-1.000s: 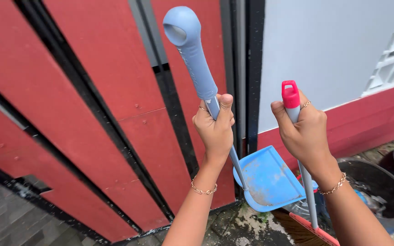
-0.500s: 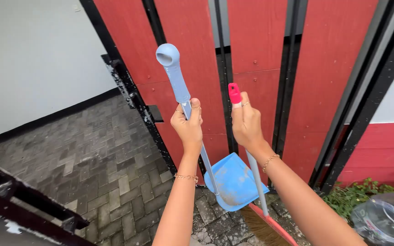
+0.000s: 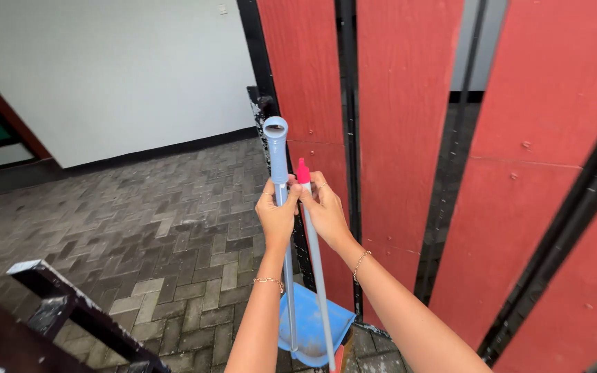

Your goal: Sweeping debris into a dustpan on a paved driveway using a broom.

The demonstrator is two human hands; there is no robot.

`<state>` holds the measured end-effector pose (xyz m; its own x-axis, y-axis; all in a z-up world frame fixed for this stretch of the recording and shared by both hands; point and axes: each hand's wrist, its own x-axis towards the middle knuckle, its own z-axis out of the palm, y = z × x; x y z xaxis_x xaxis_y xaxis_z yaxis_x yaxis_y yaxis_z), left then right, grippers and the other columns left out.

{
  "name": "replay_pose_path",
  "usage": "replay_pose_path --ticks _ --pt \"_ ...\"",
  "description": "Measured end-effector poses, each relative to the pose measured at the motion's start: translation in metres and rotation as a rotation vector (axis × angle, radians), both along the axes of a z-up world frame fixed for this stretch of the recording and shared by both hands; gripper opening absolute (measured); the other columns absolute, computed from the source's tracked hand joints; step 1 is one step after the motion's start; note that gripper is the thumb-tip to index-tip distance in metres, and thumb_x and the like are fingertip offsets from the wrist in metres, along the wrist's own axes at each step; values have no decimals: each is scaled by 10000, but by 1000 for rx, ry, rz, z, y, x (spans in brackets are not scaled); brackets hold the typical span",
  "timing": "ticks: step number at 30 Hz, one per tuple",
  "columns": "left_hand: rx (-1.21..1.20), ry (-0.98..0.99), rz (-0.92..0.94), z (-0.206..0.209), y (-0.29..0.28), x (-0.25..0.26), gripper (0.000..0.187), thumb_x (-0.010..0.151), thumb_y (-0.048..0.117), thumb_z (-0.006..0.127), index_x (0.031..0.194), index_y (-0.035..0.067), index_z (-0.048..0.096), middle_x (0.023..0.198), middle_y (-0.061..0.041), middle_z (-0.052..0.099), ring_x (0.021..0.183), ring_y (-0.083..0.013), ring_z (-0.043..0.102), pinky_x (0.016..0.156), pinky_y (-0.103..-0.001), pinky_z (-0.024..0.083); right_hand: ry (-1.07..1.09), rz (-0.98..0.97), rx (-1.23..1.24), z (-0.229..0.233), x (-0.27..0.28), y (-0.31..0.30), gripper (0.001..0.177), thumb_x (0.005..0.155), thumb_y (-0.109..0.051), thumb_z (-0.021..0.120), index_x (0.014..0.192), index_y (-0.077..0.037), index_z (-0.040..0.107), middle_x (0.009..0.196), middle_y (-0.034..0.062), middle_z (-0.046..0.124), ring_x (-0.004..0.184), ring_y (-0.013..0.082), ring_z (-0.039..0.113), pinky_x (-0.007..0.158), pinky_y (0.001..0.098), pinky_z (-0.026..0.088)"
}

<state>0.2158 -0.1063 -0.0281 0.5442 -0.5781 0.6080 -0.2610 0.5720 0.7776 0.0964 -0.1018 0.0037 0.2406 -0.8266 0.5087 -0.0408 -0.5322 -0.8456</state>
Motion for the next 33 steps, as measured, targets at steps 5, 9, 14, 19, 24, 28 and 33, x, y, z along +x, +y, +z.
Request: replay_pose_path --ticks 5,9,14,19,24,28,33 --pt "91 27 94 1 -46 70 332 760 190 930 1037 86 779 828 -70 785 371 -75 508 399 -234 431 30 163 36 -36 78 -97 216 978 -406 697 1060 -209 666 921 -8 586 669 127 629 672 287 545" --pt "199 87 222 11 -91 135 296 793 206 896 1041 69 810 436 -76 569 334 -102 470 366 -242 370 32 239 59 -32 156 -156 184 951 -314 748 1047 -174 676 913 28 574 632 163 660 612 299 566" --pt "235 81 307 33 -111 205 281 847 194 843 1095 67 805 395 -80 533 319 -121 483 372 -248 395 27 354 80 -19 241 -198 168 946 -200 729 1055 -95 654 937 79 597 628 187 702 626 326 597" --pt "188 -24 510 15 -163 327 194 868 216 828 1035 117 839 412 -19 539 410 -51 430 419 -246 376 195 402 62 18 316 -242 326 978 -259 655 1248 -79 639 1172 209 718 1029 334 749 850 459 602" --pt "254 -45 526 -23 -233 438 198 856 231 827 917 45 796 693 -110 676 670 -198 612 637 -349 464 363 276 233 -61 437 -348 453 1000 -404 597 1300 -65 595 1275 230 686 1215 385 653 970 527 548" --pt "401 -16 436 -3 -280 493 100 833 249 848 857 152 842 405 14 560 394 -59 406 420 -256 331 926 142 304 -121 504 -420 536 963 -460 641 1366 -111 594 1355 216 621 1306 433 587 947 633 548" --pt "390 -50 343 -14 -344 565 234 826 273 831 999 114 830 614 19 634 573 -69 499 577 -274 415 1439 100 392 -194 513 -476 485 899 -173 631 1379 -238 601 1407 64 608 1371 321 529 990 513 526"
